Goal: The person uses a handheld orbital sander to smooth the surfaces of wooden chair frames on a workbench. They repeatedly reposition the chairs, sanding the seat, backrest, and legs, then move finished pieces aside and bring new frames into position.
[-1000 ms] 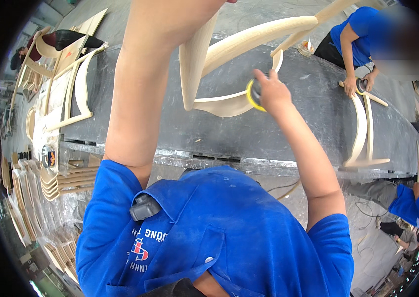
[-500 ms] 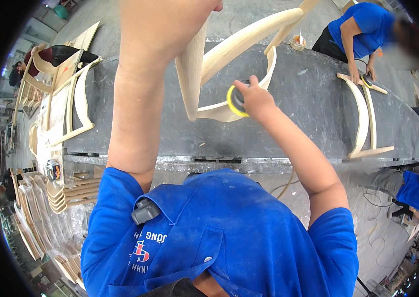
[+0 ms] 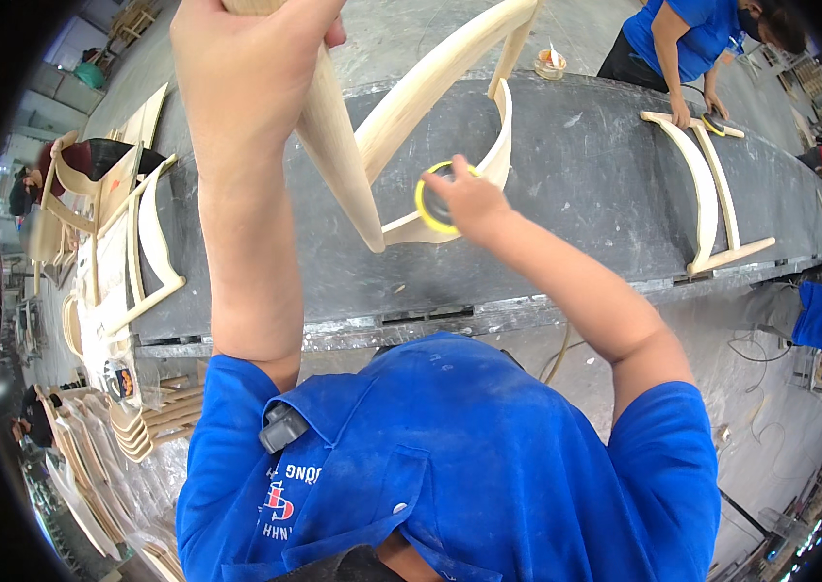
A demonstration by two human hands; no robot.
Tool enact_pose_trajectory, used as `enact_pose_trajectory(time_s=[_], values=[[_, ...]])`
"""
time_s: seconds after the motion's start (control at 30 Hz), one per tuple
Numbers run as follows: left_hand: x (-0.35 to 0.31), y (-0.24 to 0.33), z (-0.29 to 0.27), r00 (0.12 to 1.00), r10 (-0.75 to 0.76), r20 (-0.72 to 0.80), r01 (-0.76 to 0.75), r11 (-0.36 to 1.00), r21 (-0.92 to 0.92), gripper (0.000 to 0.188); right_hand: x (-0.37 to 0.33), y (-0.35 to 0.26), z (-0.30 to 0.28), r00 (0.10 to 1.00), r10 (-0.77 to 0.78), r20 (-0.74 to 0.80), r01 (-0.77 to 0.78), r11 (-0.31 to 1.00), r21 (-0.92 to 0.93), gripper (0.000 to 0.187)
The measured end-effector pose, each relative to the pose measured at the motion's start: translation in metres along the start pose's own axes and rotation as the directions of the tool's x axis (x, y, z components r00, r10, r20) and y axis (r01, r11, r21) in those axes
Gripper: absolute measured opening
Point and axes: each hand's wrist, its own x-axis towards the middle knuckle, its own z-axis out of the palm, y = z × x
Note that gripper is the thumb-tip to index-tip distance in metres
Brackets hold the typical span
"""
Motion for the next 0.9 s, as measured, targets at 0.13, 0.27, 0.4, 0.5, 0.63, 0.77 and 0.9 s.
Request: enact_pose_trajectory(time_s=[0.13,0.27,0.4,0.5,0.63,0.77,0.9], values=[[-0.005,0.003,-0.006,0.998,-0.054,-0.035,0.055,0.998,0.031,0.036,0.006,0.026,-0.017,0.984,0.143,-0.103,-0.157,0.976,-0.149,0.064],[-0.004,0.002,-0.005,0.999,-0.043,-0.006,0.043,0.997,0.059,0.034,0.004,0.006,-0.013,0.984,0.134,-0.114,-0.155,0.966,-0.205,0.063],[-0.003,0.001,0.009,0.974,-0.207,-0.086,0.215,0.973,0.09,0.031,-0.002,-0.033,0.007,0.989,-0.036,0.143,0.033,0.999,0.02,0.055],[-0.008,0.002,0.018,0.995,-0.036,-0.095,0.05,0.988,0.146,0.029,0.0,-0.039,0.008,0.981,-0.081,0.176,0.082,0.997,0.005,0.055],[-0.013,0.003,0.013,0.999,-0.041,-0.035,0.046,0.989,0.141,0.027,0.017,0.0,-0.02,0.96,0.069,0.271,-0.061,0.997,-0.036,0.051],[-0.014,-0.001,0.006,0.996,-0.091,-0.004,0.09,0.986,0.142,0.027,0.028,0.028,-0.042,0.953,0.202,0.225,-0.147,0.96,-0.238,0.05],[-0.012,-0.007,0.001,0.991,-0.129,-0.046,0.134,0.984,0.117,0.029,0.029,0.011,-0.027,0.968,0.191,0.162,-0.144,0.954,-0.264,0.054]])
